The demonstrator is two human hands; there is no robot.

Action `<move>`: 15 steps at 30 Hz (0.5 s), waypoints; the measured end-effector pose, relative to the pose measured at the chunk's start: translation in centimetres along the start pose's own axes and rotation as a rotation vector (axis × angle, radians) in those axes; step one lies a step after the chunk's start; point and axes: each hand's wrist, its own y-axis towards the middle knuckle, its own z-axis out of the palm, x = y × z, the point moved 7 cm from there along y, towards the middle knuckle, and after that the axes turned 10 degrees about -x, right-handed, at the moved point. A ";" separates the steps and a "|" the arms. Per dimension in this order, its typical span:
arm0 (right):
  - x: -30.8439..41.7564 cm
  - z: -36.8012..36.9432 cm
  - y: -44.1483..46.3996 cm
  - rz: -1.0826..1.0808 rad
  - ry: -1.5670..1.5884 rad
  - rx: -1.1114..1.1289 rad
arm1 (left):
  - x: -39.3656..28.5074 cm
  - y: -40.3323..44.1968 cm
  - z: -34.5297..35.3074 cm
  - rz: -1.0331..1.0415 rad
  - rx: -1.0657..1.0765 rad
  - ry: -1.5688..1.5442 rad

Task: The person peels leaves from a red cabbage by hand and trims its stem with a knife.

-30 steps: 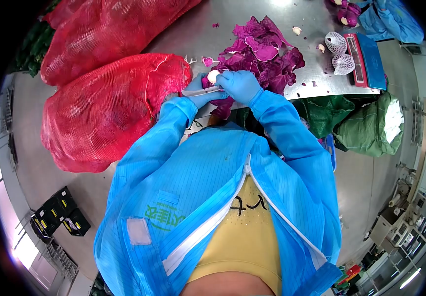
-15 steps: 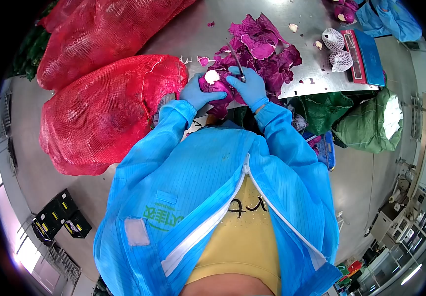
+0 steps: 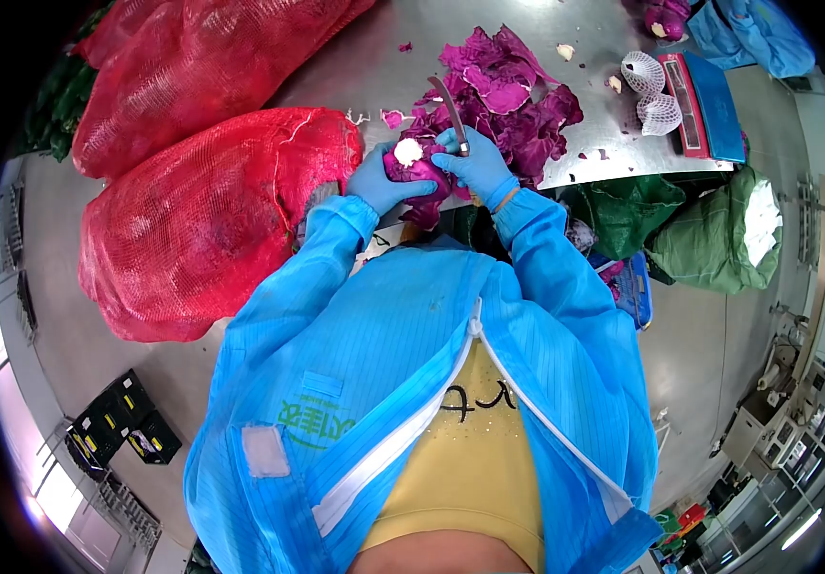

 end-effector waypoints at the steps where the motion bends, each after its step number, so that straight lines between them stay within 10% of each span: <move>1: 0.3 0.0 -0.2 0.047 0.048 0.015 | -0.1 0.0 0.0 0.000 -0.001 -0.001; 15: -0.6 0.3 -0.3 0.151 0.247 0.085 | -0.6 -0.3 -0.2 0.029 0.009 0.106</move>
